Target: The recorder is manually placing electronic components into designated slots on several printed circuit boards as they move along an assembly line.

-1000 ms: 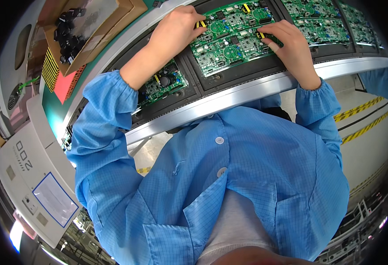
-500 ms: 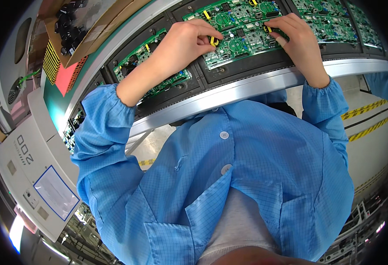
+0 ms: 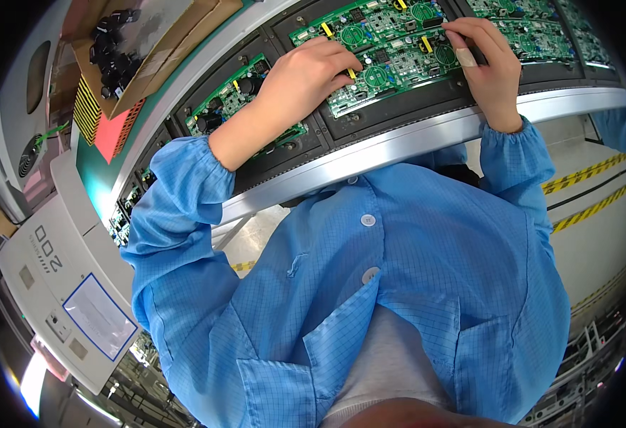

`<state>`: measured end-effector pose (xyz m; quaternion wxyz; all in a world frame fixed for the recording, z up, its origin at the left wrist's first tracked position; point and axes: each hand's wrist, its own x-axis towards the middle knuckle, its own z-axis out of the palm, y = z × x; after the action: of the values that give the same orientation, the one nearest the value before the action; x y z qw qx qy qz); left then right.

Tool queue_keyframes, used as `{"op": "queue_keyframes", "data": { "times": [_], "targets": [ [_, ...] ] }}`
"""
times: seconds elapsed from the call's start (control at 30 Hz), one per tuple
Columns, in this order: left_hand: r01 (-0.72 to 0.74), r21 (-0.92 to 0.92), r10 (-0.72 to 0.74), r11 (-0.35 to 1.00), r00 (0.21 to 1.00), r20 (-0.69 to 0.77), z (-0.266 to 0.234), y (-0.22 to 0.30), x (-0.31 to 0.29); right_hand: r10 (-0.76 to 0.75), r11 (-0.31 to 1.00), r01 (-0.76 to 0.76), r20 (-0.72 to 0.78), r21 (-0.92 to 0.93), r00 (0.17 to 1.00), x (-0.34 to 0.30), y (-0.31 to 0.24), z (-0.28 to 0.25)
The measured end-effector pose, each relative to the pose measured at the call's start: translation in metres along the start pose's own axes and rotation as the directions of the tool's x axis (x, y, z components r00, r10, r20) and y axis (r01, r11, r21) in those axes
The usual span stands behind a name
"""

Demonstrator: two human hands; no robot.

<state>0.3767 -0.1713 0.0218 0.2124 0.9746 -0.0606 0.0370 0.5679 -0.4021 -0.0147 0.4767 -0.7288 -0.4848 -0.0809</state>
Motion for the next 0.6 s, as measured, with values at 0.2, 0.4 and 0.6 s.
{"op": "queue_keyframes", "data": {
  "times": [0.2,0.4,0.6],
  "targets": [
    [-0.008,0.081,0.005,0.997,1.0,0.028,-0.005,0.004,0.002,0.031,0.999,-0.031,-0.004,0.018,1.0,0.0,0.004,-0.001],
    [-0.014,0.068,0.014,0.998,1.0,0.007,-0.007,0.005,0.003,0.05,0.998,-0.048,-0.027,0.044,0.998,0.008,-0.001,-0.004],
    [-0.092,0.111,0.087,0.99,0.995,0.048,-0.006,-0.002,-0.002,0.064,0.998,-0.063,-0.022,0.026,0.998,0.006,-0.004,-0.006]
  ]
}}
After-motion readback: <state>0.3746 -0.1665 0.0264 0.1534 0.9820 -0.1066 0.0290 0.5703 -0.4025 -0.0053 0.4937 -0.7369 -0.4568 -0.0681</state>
